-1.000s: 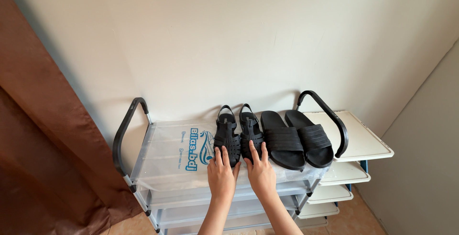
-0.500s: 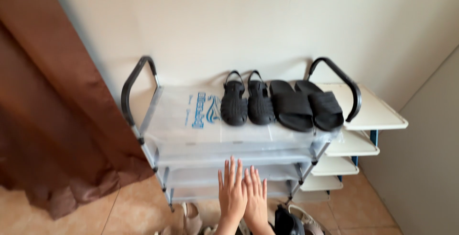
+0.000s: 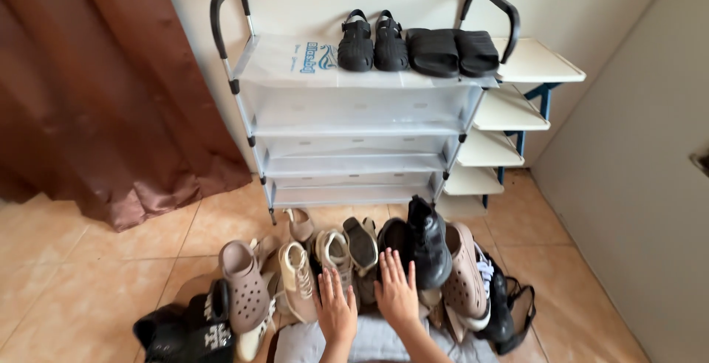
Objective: The person sits on the floor and organizes a pile of shoes by picking them up one by one, turning them over to inspect the soles, and placing them on a multi-tiered shoe rack. The person handles various types of footwear including sandals, sneakers, flats, and boots, arranging them on the top shelves of the rack.
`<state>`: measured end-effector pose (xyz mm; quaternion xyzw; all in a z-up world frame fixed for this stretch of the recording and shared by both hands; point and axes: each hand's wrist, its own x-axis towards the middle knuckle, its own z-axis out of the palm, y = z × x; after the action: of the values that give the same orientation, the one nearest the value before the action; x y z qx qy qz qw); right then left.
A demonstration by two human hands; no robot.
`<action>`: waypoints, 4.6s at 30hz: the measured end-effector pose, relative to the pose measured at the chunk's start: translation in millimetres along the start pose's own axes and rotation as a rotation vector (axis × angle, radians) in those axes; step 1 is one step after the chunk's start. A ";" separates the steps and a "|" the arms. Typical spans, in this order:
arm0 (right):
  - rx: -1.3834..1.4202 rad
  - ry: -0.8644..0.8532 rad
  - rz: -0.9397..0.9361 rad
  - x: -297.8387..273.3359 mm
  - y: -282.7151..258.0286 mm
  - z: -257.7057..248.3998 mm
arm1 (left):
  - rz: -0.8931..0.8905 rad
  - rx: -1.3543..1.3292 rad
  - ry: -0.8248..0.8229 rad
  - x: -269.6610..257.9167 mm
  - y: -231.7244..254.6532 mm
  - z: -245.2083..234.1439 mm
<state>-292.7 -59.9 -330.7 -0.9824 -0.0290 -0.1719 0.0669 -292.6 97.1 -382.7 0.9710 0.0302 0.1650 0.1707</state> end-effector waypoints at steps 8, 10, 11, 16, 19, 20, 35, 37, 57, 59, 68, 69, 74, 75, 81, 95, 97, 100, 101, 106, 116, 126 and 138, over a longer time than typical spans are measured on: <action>-0.167 0.011 0.122 -45.6 17.8 -58.0 | 0.064 -0.015 0.066 -32.9 13.0 -58.2; -0.161 0.077 0.136 -48.0 26.3 -67.1 | 0.098 -0.014 0.071 -36.5 21.6 -64.9; -0.157 0.102 0.143 -52.4 29.1 -69.4 | 0.103 -0.043 0.082 -39.9 24.8 -66.2; -0.179 0.094 0.195 -71.6 45.6 -75.9 | 0.156 -0.056 0.075 -53.3 36.2 -64.6; -0.182 0.100 0.199 -73.3 51.1 -77.3 | 0.179 -0.060 0.076 -56.1 35.6 -63.2; -0.190 0.093 0.201 -74.3 53.4 -77.9 | 0.167 -0.052 0.057 -57.5 36.0 -62.0; -0.138 -0.091 0.056 -41.4 0.3 -45.3 | -0.041 0.084 -0.081 -55.6 -41.2 -24.3; -0.126 -0.163 0.056 -31.6 -7.7 -41.3 | -0.074 0.074 -0.100 -56.2 -56.8 -16.3; -0.129 -0.582 0.192 117.2 -40.1 61.3 | -0.509 0.151 -0.548 56.8 -124.9 44.2; -0.120 -0.517 0.232 118.2 -41.1 65.6 | -0.529 0.141 -0.545 53.5 -126.6 46.8; 1.324 -0.049 0.923 126.2 -41.4 24.8 | -0.450 -0.271 0.116 49.8 -94.8 45.2; 1.560 -0.036 0.956 125.0 -39.2 11.7 | -0.405 -0.466 0.215 48.1 -76.6 43.3; 2.349 -0.036 0.972 117.9 -38.1 -75.6 | -0.506 -1.022 -0.036 69.4 11.7 -11.5; 2.458 -0.045 0.878 116.2 -38.6 -93.8 | -0.431 -1.055 0.017 74.4 28.3 -31.2; 2.833 -0.150 0.368 90.6 -31.3 -170.2 | -0.110 -1.302 0.089 100.3 112.5 -159.3; 2.672 -0.069 0.289 61.9 3.7 -186.7 | 0.233 -1.224 0.227 53.6 187.2 -273.2; 2.653 -0.016 0.402 61.1 7.9 -186.3 | 0.265 -1.207 0.248 52.2 190.3 -278.1; 2.626 0.029 0.447 60.2 12.7 -184.8 | 0.274 -1.217 0.239 49.5 192.2 -283.9; 2.618 0.035 0.441 59.3 13.5 -184.2 | 0.249 -1.231 0.204 49.3 191.9 -285.0; 2.624 0.007 0.082 59.2 12.2 -188.3 | 0.180 -1.278 0.118 51.2 187.2 -281.4; 2.363 0.002 0.307 64.2 -1.3 -208.0 | -0.034 -1.629 0.094 98.9 147.6 -259.1; 1.745 0.140 0.209 62.9 -51.5 -247.6 | -0.252 -1.678 -0.217 123.2 124.2 -236.2; 1.099 0.447 -0.122 51.5 -76.1 -275.1 | -0.442 -1.777 -0.360 119.3 116.3 -235.0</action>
<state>-342.3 -21.7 -47.5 -0.7403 -0.1553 -0.3381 0.5599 -257.4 77.1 -97.5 0.4673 0.0499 -0.0617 0.8805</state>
